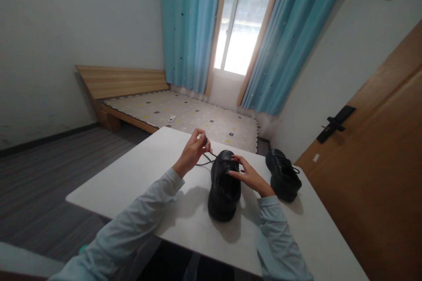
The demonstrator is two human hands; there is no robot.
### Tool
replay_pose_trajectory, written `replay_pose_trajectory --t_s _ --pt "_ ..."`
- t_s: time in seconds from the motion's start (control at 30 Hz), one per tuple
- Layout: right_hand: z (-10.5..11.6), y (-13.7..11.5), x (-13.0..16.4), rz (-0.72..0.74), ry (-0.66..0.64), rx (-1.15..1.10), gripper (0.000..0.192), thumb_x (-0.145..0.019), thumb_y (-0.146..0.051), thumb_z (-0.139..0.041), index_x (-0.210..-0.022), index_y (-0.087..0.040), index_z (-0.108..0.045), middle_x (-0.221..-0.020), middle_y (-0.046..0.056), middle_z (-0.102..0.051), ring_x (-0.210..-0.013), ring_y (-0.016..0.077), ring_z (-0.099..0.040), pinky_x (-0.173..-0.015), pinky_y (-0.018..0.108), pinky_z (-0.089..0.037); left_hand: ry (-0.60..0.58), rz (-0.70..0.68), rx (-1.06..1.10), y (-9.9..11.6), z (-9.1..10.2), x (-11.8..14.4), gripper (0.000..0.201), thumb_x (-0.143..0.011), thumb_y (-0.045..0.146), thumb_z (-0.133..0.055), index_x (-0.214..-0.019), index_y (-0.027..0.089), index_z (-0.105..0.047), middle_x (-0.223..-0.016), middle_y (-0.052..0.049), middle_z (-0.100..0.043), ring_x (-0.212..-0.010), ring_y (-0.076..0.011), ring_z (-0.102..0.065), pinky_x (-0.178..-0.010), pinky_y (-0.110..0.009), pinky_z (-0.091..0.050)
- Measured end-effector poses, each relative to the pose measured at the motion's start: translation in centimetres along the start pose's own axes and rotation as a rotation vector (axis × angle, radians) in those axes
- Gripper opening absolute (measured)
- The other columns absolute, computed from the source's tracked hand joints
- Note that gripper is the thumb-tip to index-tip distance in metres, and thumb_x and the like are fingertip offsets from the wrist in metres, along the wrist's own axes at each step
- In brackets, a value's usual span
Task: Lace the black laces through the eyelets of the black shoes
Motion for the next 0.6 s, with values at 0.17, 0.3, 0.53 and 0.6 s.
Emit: replay_pose_trajectory --t_s 0.17,0.3,0.53,0.6 --pt "-0.1 -0.4 0.2 0.003 0.002 0.025 0.06 -0.072 -0.045 -0.065 -0.124 -0.023 -0.043 -0.124 0.01 -0.052 -0.117 0.025 -0.048 -0.097 0.043 -0.036 0.014 -0.071 -0.015 1.3 0.6 -0.2 0.026 -0.082 0.038 -0.058 -0.086 0.022 -0.039 -0.056 0.009 -0.039 -0.051 -0.0066 -0.042 -0.055 -0.021 -0.047" --pt "-0.2 -0.3 0.2 -0.004 -0.002 0.034 0.062 -0.072 -0.047 -0.064 -0.125 -0.023 -0.042 -0.124 0.01 -0.051 -0.117 0.0251 -0.047 -0.097 0.043 -0.036 0.01 -0.112 -0.034 2.1 0.8 -0.2 0.025 -0.081 0.037 -0.059 -0.087 0.022 -0.039 -0.056 0.009 -0.036 -0.05 -0.0067 -0.04 -0.053 -0.021 -0.047" --pt "-0.3 -0.3 0.3 -0.013 -0.001 0.038 0.061 -0.072 -0.047 -0.064 -0.123 -0.024 -0.042 -0.123 0.009 -0.051 -0.116 0.0252 -0.047 -0.096 0.043 -0.036 0.052 -0.162 -0.1 2.9 2.0 -0.5 0.025 -0.082 0.038 -0.057 -0.087 0.023 -0.038 -0.054 0.009 -0.034 -0.048 -0.0069 -0.039 -0.05 -0.021 -0.046" --pt "-0.3 -0.6 0.4 0.003 0.001 0.043 0.058 -0.072 -0.047 -0.064 -0.121 -0.025 -0.042 -0.122 0.009 -0.051 -0.116 0.0248 -0.047 -0.096 0.042 -0.036 0.048 -0.152 -0.176 2.6 2.3 -0.5 0.024 -0.082 0.04 -0.056 -0.087 0.022 -0.039 -0.054 0.009 -0.034 -0.047 -0.0066 -0.038 -0.049 -0.019 -0.044"
Point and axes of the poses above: each hand's wrist, its own x-axis away from the middle knuckle, its own z-axis out of the back of the hand, y = z × x, the point moved 7 cm from there along -x, towards the middle knuckle
